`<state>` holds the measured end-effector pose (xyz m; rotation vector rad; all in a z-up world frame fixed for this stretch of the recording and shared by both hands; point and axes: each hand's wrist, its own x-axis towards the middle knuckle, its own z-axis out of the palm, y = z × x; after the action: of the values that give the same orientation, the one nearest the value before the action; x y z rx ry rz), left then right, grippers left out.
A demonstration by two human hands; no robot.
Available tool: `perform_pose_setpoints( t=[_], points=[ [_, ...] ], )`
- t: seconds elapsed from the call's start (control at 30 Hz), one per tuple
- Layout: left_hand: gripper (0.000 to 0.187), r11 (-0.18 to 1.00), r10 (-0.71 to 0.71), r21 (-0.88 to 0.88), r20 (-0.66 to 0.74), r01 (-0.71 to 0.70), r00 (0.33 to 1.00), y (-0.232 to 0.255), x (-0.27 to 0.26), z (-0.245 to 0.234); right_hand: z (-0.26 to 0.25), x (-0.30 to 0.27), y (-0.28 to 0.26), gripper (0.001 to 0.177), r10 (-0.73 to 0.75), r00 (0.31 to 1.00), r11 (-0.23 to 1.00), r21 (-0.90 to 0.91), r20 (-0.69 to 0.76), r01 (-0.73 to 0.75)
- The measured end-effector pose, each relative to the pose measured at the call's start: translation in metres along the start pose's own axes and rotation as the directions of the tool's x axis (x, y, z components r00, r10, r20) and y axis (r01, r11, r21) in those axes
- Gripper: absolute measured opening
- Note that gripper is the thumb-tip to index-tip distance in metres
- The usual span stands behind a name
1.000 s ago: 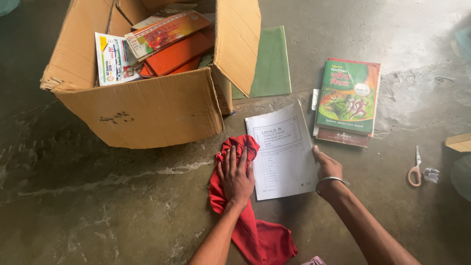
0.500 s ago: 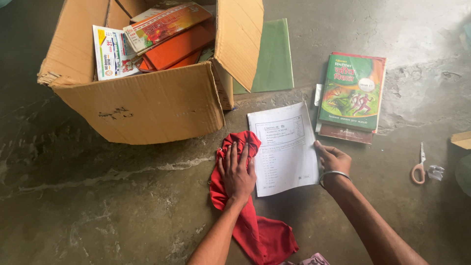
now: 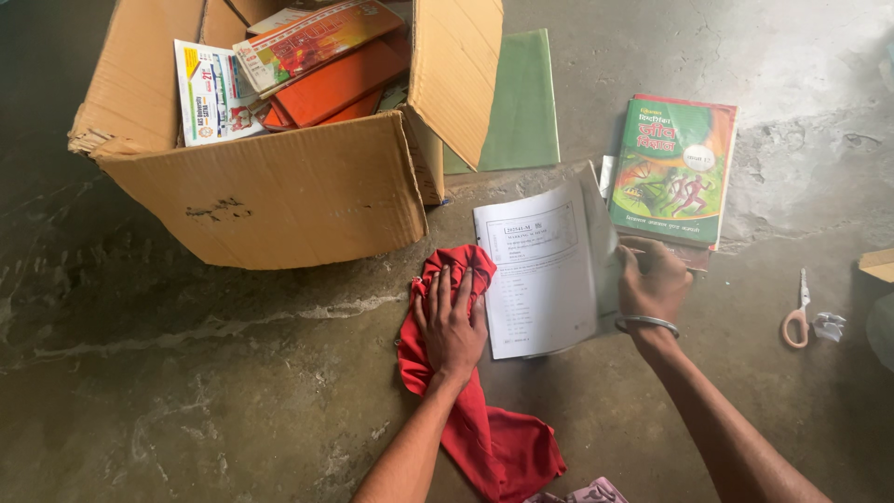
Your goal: The person wipes the covers of books and notebooks one at a time using a red cloth, stacking each cleaned book on the concrete floor. The person then places the stacked books into an open cardboard box, folds the box flaps closed, and wipes the outside of the box with the cloth.
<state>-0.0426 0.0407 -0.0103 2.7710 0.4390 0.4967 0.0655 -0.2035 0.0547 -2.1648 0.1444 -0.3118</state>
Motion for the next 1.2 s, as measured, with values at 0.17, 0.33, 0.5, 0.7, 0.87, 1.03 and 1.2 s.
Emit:
perform_pose_setpoints(
  t=[0.17,0.33,0.5,0.7,0.87,1.03,1.2],
  points=[
    [0.05,1.0,0.008,-0.012,-0.005,-0.008,1.0,-0.001,-0.001,-0.001,-0.014,0.006,-0.008,0.014,-0.07,0.997,0.997,-0.036,-0.033,0.068],
    [0.05,1.0,0.017,-0.015,-0.023,-0.018,1.0,0.0,-0.001,-0.002,-0.03,0.024,-0.006,0.009,-0.25,0.952,0.967,-0.087,-0.178,0.238],
    [0.05,1.0,0.028,-0.009,-0.034,-0.028,0.999,0.0,0.0,-0.004,-0.046,0.038,-0.024,0.009,-0.348,0.908,0.914,0.134,-0.233,0.384],
    [0.049,1.0,0.013,-0.003,-0.012,-0.013,1.0,0.002,0.0,-0.005,-0.058,0.043,-0.069,0.01,-0.156,0.985,0.743,0.647,-0.08,0.17],
    [0.049,1.0,0.015,0.017,-0.012,-0.014,1.0,0.003,0.001,-0.007,-0.038,0.036,-0.052,0.013,-0.191,0.98,0.855,0.482,-0.055,0.193],
    [0.057,0.999,0.051,0.013,-0.042,-0.05,0.998,0.002,0.002,-0.01,0.01,0.001,0.034,0.029,0.047,0.993,0.727,0.678,0.111,-0.11],
    [0.05,0.999,0.018,-0.046,-0.039,-0.02,0.999,-0.002,-0.001,-0.001,0.017,-0.033,0.098,0.052,0.373,0.877,0.863,0.233,0.303,-0.448]
  ],
)
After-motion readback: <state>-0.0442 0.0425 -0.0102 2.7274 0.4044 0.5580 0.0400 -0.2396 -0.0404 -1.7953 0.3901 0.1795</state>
